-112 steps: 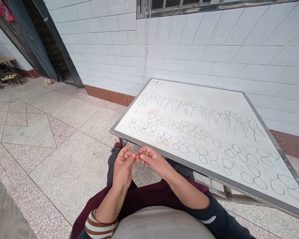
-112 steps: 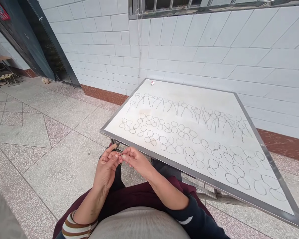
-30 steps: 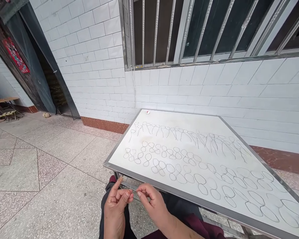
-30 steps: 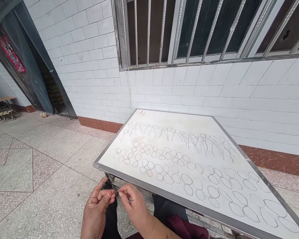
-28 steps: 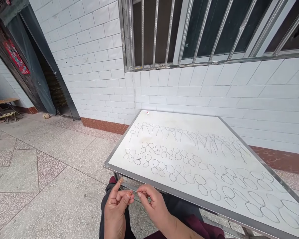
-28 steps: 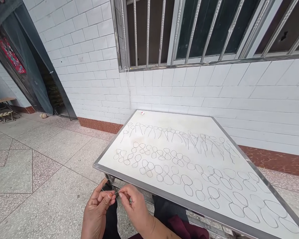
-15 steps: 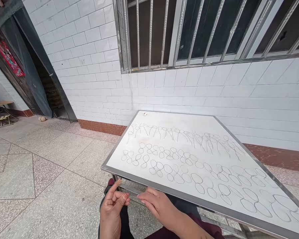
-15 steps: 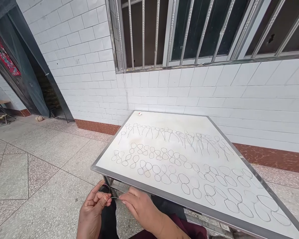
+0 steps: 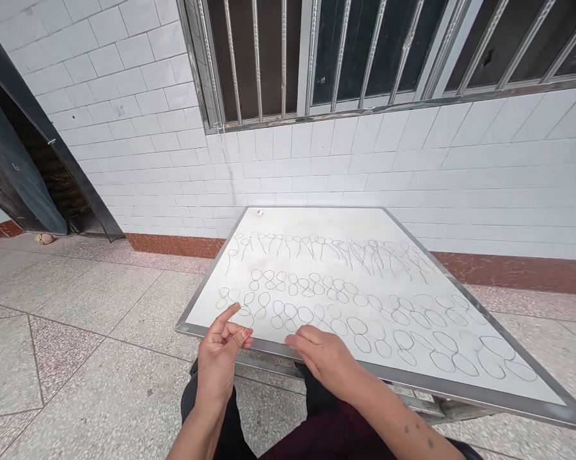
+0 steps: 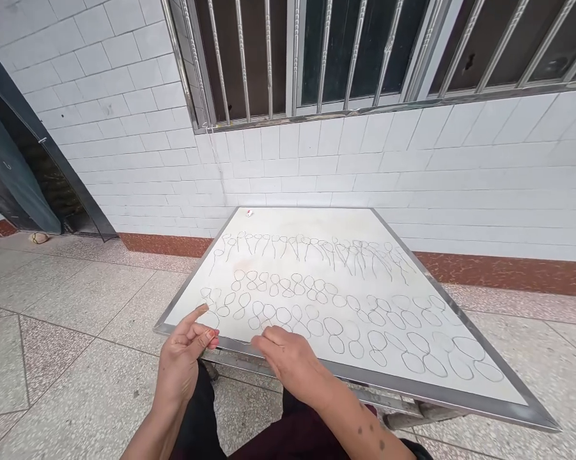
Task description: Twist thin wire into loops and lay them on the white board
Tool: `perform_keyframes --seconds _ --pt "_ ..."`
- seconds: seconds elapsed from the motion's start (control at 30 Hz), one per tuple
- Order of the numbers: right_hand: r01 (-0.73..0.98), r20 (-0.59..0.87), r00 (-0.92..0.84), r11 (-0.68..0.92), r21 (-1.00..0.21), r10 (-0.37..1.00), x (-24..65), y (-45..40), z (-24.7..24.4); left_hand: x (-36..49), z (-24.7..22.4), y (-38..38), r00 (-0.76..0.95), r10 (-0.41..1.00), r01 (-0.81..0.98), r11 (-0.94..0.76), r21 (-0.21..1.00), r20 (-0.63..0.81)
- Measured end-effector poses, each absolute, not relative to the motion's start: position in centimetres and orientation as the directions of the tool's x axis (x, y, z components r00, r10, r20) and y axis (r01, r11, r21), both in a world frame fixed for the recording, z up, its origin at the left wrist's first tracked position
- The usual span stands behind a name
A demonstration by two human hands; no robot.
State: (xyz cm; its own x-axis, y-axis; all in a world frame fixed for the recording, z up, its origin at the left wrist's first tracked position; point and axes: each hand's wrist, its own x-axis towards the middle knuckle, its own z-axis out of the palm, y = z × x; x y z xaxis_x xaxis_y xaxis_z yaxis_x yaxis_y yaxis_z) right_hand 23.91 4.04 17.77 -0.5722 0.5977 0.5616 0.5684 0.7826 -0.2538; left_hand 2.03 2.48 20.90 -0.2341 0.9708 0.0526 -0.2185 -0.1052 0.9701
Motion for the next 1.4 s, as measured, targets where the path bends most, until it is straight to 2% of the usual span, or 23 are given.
perform_keyframes --seconds 0.2,0.4,0.47,0.53,0.6,0.63,0.8,0.97,1.07,1.23,1.3,1.4 --pt "0.618 0.508 -0.577 0.749 -0.241 0.64 26.3 3.9 17.4 3.9 20.2 3.6 -0.202 0.979 -0.223 -0.079 0.972 0.033" --pt "0.644 0.387 -0.638 0.737 -0.208 0.666 30.5 3.5 18.2 4.5 20.1 5.3 -0.185 0.982 -0.21 -0.088 0.974 0.049" --pt "0.691 0.419 -0.541 0.669 -0.273 0.729 32.2 3.6 18.8 4.3 20.6 5.7 -0.227 0.97 -0.194 -0.132 0.972 0.086" --pt "0.717 0.501 -0.339 0.563 -0.411 0.797 33.2 3.9 19.8 4.4 21.3 5.9 -0.235 0.966 -0.174 -0.152 0.973 0.109" --pt "0.682 0.54 -0.154 0.485 -0.548 0.827 33.1 4.4 21.0 5.1 21.9 5.9 -0.181 0.979 -0.17 -0.122 0.978 0.091" --pt "0.648 0.535 -0.119 0.474 -0.596 0.836 32.6 4.7 21.6 5.7 22.1 5.8 -0.139 0.987 -0.176 -0.1 0.979 0.075" --pt "0.476 0.437 -0.278 0.518 -0.711 0.855 29.2 6.0 22.5 8.9 23.0 5.5 0.011 0.999 -0.217 -0.04 0.975 0.044" --pt "0.448 0.375 -0.275 0.463 -0.765 0.885 28.9 5.7 21.4 11.0 23.4 5.7 0.03 0.999 -0.235 -0.032 0.972 0.04" --pt "0.509 0.343 -0.297 0.452 -0.732 0.891 29.6 4.8 21.4 11.8 22.9 5.6 0.035 0.998 -0.22 -0.044 0.974 0.053" --pt "0.67 0.478 -0.368 0.583 -0.458 0.798 29.2 3.5 20.9 12.0 22.2 4.5 0.023 0.999 -0.196 -0.036 0.98 0.042" --pt "0.667 0.504 -0.375 0.604 -0.435 0.778 28.6 3.1 20.4 11.6 22.1 3.9 0.025 1.0 -0.243 -0.007 0.97 0.013" --pt "0.648 0.514 -0.353 0.601 -0.469 0.782 27.6 2.8 19.9 10.8 22.2 3.0 0.062 0.998 -0.314 0.049 0.948 -0.031"
